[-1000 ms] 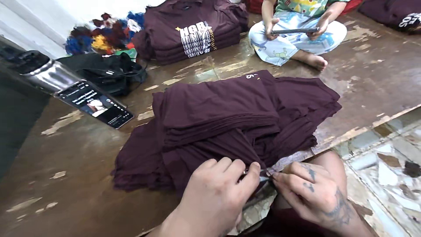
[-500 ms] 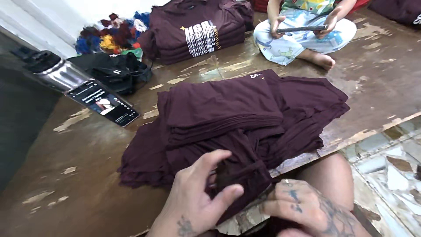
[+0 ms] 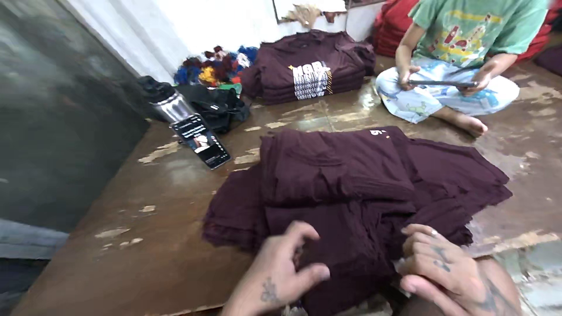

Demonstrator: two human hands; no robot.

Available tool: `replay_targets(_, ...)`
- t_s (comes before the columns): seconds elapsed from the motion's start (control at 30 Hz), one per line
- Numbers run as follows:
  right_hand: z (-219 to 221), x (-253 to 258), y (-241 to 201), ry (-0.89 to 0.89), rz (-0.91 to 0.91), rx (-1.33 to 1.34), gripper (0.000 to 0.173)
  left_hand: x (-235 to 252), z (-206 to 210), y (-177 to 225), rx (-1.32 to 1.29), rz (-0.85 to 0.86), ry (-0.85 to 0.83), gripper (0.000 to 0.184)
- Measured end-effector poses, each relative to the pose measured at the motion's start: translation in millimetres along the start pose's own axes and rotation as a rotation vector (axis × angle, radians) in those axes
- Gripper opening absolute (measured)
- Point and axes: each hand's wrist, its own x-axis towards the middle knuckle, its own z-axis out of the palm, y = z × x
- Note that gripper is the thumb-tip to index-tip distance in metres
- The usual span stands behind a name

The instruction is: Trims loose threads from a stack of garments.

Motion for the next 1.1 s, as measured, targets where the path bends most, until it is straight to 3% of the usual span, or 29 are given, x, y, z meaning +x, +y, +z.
replay_targets(0.07,0,4,5,0.014,0.015,-0.054,0.04,-17,12,-23,0.027,0.047,-0.129,0.022)
replay_targets(0.17,9,22,1,0.011,0.006,-0.075,0.034,-16,12,-25,-0.05,0.142,-0.048,0.023)
replay_targets(0.3,42,51,-15,-0.076,0.018,-0.142,0.057,7,8,0,0.081,0.138,0.013,0.014)
replay_targets(0.37,58,47,-8,-0.088,-0.002,-0.172,0.038,5,13,1,0.071,0.133,0.002,0.014)
replay_targets(0.43,31,39,-19,-0.205,0.056,-0.043,0.021,-8,17,-10,0.076,0.084,-0.084,0.022)
replay_targets(0.57,-21,37,-37,-0.379,0.054,0.117,0.038,-20,11,-26,-0.019,0.082,-0.104,0.015)
replay_targets(0.63,-13,31,-33,-0.294,0.083,0.067,0.054,-4,4,-13,-0.001,0.105,-0.079,0.013)
replay_targets(0.73,33,46,-22,-0.071,0.123,-0.062,0.06,20,8,7,0.124,0.168,0.062,0.015)
replay_targets(0.8,58,51,-8,0.08,0.048,-0.131,0.031,14,10,8,0.026,0.265,0.079,0.023)
replay_targets(0.87,55,30,0,0.128,-0.011,-0.165,0.014,-3,7,-3,-0.042,0.293,-0.077,0.029)
replay_targets(0.97,48,-6,0,0.05,-0.004,-0.108,0.023,-18,15,-23,0.051,0.233,-0.313,0.026)
replay_targets(1.03,43,-4,-4,0.052,0.066,-0.068,0.028,-3,11,-14,-0.117,0.182,-0.187,0.035)
replay_targets(1.1,44,8,-7,0.094,0.09,-0.04,0.028,19,12,3,-0.468,0.055,-0.013,0.041)
